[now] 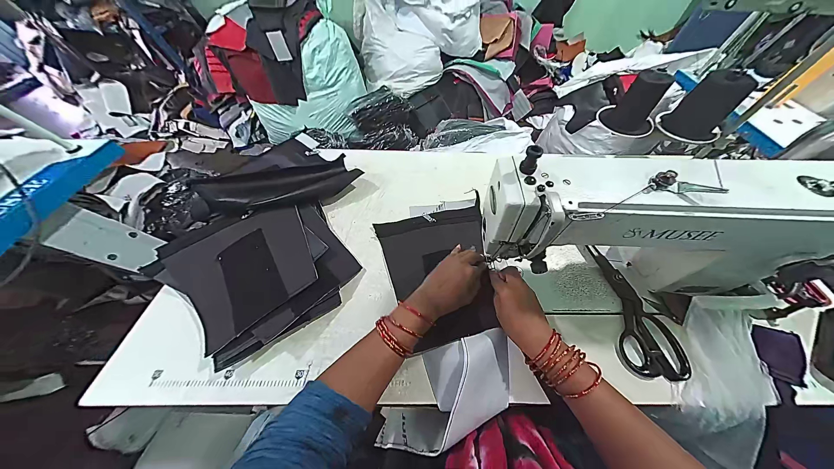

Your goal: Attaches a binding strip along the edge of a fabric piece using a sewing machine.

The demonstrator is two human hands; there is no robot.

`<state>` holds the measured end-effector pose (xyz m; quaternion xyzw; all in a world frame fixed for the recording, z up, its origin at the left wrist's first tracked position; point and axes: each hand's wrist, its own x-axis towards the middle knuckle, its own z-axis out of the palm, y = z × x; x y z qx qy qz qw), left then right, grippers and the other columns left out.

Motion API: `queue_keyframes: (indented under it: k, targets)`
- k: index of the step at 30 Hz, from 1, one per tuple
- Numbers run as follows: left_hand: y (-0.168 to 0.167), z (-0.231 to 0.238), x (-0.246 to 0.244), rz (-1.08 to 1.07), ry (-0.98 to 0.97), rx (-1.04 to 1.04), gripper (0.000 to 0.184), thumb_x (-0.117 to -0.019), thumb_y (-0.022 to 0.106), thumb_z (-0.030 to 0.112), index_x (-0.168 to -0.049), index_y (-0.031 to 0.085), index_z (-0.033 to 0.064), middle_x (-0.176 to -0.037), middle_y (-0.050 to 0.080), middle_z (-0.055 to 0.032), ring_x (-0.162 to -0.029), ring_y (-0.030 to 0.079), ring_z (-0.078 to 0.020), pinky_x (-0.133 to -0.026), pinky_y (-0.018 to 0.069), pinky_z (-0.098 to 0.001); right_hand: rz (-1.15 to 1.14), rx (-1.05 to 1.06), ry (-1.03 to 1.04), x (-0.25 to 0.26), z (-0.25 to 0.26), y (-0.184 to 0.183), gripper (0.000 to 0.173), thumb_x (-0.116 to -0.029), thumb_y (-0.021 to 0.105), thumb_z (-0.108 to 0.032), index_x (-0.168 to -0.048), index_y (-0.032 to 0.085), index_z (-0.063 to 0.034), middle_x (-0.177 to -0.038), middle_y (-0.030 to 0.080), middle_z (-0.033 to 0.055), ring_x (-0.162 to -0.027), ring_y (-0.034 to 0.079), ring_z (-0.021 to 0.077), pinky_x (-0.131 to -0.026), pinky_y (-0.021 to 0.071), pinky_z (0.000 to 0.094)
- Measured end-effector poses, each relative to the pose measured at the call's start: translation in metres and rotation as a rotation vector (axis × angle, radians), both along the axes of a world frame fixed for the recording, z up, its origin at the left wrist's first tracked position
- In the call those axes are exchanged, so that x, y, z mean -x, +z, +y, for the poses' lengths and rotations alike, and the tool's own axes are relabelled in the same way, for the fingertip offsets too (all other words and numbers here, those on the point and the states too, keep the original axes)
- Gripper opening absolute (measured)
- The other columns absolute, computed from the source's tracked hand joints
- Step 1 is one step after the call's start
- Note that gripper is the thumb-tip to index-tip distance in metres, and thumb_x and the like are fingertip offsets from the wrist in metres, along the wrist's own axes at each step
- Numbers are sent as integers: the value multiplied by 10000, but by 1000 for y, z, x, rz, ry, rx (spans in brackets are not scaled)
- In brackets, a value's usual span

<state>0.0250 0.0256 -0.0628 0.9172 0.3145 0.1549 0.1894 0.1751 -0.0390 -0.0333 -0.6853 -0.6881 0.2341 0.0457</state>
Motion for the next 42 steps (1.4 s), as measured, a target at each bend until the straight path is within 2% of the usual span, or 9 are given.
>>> queue_keyframes:
  k: [6,10,15,19,23,30,33,36,42]
  targets:
    - [14,-108,20,-323,271,42,248,-973,608,182,-974,807,33,-1153,749,-159,-1215,665,-331,-1072,507,-481,324,-574,-3,-37,-51,-23,294,-955,636,-97,-1208,735,18,-1059,691,226,-905,699,308,-793,599,408]
    - [-5,-188,62,-650,577,150,317,-997,606,272,-838,767,50,-951,727,-31,-927,674,-27,-840,564,-194,866,53,-2,-61,-116,-3,225,-1019,578,-216,-992,746,-69,-817,709,-58,-632,633,-29,-558,524,140]
    - [-26,-260,77,-639,581,463,345,-1059,507,256,-1149,728,8,-1154,731,-76,-1104,670,-73,-990,543,-264,867,495,44,-57,-155,-20,305,-1048,567,-234,-1252,674,-35,-888,704,-13,-666,615,12,-614,519,190]
    - [-27,-264,62,-559,687,702,379,-1074,411,238,-1229,617,-41,-956,665,-54,-832,613,-45,-781,516,-245,1031,478,-77,-35,-166,-42,174,-1019,592,-200,-1101,662,-63,-764,624,-67,-584,526,-22,-549,447,156]
    - [-15,-231,56,-533,706,1235,482,-1125,307,352,-1323,580,7,-1133,693,-89,-1016,679,-127,-924,561,-359,1265,480,-238,-24,-172,-47,129,-1042,551,-131,-976,652,-85,-763,673,-44,-633,608,11,-588,503,170]
    - [-3,-227,36,-989,693,1409,202,-1085,436,94,-1074,636,67,-853,750,-23,-778,730,-103,-751,617,-285,1321,481,-180,-30,-177,-42,242,-1075,477,-174,-946,665,-94,-807,703,-34,-723,665,29,-678,557,211]
    - [1,-230,57,-819,834,1121,160,-1067,493,113,-987,627,79,-711,652,57,-540,533,14,-508,440,-162,1335,431,-190,-34,-182,-44,229,-1065,491,-161,-957,678,-86,-830,717,-26,-749,678,38,-704,565,222]
    - [-6,-225,85,-521,845,865,215,-1042,557,148,-910,678,28,-736,675,10,-672,655,-52,-680,561,-268,1214,369,-152,-35,-182,-52,247,-1056,512,-176,-872,658,-101,-743,659,-62,-675,622,8,-656,525,198]
    - [37,-211,79,354,881,553,557,-1021,591,465,-849,693,-56,-798,676,-239,-840,682,-429,-765,506,-629,943,223,-56,-33,-178,-78,360,-1037,543,-255,-706,551,-113,-604,478,-83,-555,463,-14,-553,384,191]
